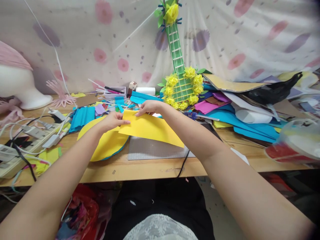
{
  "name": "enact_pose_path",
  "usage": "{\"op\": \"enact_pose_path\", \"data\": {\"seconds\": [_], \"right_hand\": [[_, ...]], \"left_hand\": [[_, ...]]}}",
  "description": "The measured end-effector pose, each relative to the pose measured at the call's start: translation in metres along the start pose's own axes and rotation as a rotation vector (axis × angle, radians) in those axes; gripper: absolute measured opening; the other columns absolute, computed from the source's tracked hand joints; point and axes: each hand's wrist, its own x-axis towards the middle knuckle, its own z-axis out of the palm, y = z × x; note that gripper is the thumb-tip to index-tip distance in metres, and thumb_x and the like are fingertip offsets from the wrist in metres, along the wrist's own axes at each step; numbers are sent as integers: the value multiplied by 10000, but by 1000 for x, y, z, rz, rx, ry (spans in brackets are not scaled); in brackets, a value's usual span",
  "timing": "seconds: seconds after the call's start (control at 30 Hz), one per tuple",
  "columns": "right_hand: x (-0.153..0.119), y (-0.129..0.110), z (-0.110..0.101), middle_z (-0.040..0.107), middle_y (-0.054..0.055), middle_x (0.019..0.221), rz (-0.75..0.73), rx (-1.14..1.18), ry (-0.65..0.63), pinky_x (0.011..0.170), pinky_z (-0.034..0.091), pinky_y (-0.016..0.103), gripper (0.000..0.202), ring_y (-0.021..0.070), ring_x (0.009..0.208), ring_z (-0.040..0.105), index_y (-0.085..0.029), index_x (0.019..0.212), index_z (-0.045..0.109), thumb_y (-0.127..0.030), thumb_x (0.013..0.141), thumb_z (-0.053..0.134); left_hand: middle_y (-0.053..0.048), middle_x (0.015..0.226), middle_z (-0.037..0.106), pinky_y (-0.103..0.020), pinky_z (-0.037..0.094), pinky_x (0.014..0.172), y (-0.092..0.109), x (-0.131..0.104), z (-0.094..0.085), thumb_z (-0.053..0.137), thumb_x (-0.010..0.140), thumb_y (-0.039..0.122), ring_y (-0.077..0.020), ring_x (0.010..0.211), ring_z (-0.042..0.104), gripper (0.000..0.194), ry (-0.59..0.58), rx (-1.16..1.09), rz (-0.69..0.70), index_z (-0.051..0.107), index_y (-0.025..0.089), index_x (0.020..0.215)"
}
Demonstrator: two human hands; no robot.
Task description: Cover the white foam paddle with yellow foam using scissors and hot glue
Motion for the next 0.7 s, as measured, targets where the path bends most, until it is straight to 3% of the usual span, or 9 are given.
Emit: {"op": "enact_pose_path", "data": {"seconds": [0.17,0.3,0.4,0.7], "right_hand": [[7,15,-2,647,2,680,-28,1,-32,567,509,227,418,130,630,616,-150,696,590,-400,493,856],[8,33,-4,640,-15,701,-109,40,-112,529,455,166,348,83,618,581,-165,719,619,-405,568,820],[5,45,-5,616,-19,684,-112,41,-144,472,391,137,296,62,587,544,-170,720,614,-383,620,794],[7,69,-10,476,-57,563,-56,-37,-93,436,301,172,232,46,457,391,-169,728,578,-370,741,692]], "left_hand": [[-36,624,646,-252,443,509,0,-1,-3,816,454,409,-162,576,588,375,2,10,-26,710,149,702],[-36,600,629,-243,386,460,-2,-1,-9,817,464,408,-133,513,535,351,-46,7,-90,712,158,688],[-24,539,590,-236,335,426,-2,-4,-12,820,456,417,-113,469,480,325,-19,31,-137,689,167,618],[12,446,481,-220,279,383,-2,-5,-13,831,401,419,-84,411,402,358,15,57,-174,580,178,482]]}}
